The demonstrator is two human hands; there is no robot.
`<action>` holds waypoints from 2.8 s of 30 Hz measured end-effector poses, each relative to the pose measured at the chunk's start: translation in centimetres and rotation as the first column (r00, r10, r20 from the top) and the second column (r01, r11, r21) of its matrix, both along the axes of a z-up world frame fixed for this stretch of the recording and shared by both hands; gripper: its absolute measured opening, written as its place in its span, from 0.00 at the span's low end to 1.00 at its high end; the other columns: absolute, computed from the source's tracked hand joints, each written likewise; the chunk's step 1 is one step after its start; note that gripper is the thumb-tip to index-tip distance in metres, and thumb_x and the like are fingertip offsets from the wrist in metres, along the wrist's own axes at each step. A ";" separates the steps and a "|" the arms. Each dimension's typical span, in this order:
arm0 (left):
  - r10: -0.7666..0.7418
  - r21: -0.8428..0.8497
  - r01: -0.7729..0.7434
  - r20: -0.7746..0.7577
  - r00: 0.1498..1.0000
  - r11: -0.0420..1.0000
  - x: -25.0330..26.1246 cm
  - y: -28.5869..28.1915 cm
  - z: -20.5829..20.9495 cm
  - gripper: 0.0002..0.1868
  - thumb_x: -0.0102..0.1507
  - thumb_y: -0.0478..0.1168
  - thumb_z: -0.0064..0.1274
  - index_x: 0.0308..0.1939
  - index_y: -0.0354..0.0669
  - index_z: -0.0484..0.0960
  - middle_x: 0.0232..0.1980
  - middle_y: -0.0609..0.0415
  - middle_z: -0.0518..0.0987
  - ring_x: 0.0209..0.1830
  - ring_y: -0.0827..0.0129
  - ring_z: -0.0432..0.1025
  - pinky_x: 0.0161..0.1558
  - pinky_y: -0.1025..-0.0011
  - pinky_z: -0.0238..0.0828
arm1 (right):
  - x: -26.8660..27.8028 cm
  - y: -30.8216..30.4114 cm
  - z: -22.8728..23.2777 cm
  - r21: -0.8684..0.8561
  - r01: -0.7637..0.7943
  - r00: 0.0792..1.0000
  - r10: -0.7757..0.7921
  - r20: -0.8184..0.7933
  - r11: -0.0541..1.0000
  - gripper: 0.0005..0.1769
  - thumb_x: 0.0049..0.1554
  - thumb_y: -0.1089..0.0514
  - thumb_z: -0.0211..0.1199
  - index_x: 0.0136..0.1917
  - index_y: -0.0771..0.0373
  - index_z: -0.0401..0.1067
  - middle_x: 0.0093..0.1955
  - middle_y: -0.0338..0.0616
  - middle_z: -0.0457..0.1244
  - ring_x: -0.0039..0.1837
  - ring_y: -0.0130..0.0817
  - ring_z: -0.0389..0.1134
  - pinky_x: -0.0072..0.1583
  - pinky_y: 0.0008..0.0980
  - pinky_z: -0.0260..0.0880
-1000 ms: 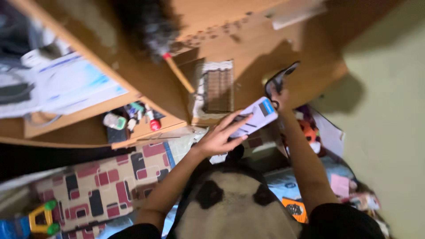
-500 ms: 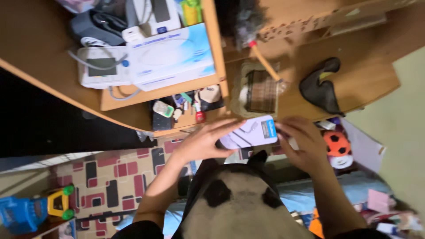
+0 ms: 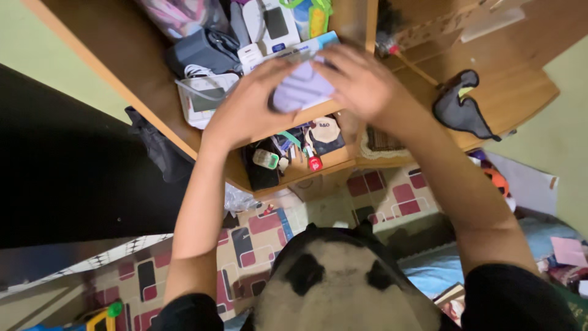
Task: The person organizes and wipes a blood pressure monitor, its cuff, and a box of latex gloves, moving several books on a bed to make space before placing the monitor on a shelf.
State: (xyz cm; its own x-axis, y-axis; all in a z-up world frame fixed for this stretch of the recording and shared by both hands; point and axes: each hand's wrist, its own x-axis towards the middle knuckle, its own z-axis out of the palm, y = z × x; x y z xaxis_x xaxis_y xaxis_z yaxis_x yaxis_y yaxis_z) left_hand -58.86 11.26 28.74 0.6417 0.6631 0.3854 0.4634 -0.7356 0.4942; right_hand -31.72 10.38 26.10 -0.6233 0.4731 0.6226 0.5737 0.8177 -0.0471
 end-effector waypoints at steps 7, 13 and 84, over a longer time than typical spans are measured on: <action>-0.063 0.129 0.058 0.036 0.997 0.990 -0.1 8.3 -2.9 0.36 0.56 0.42 0.70 0.66 0.29 0.77 0.57 0.37 0.79 0.56 0.48 0.74 0.60 0.61 0.71 | -0.7 6.2 -1.9 0.085 0.072 0.988 -0.083 0.132 0.994 0.31 0.58 0.66 0.61 0.73 0.75 0.64 0.74 0.66 0.60 0.76 0.59 0.58 0.73 0.44 0.62; -0.081 0.143 0.083 -0.022 0.996 0.986 0.4 11.3 -6.5 0.35 0.55 0.43 0.71 0.62 0.28 0.79 0.61 0.37 0.79 0.60 0.47 0.67 0.66 0.59 0.62 | -0.9 7.3 -4.9 0.168 0.255 0.919 -0.292 0.264 0.952 0.29 0.57 0.68 0.55 0.71 0.78 0.65 0.73 0.62 0.60 0.75 0.55 0.61 0.74 0.43 0.64; -0.407 -0.195 0.490 0.348 0.844 0.849 25.6 -9.1 -18.4 0.08 0.62 0.38 0.64 0.36 0.35 0.86 0.40 0.48 0.82 0.40 0.59 0.77 0.43 0.65 0.74 | 17.9 -16.7 -25.9 -0.753 0.021 -0.117 -0.746 -0.656 0.658 0.15 0.63 0.74 0.46 0.48 0.73 0.76 0.41 0.48 0.66 0.35 0.32 0.61 0.39 0.28 0.61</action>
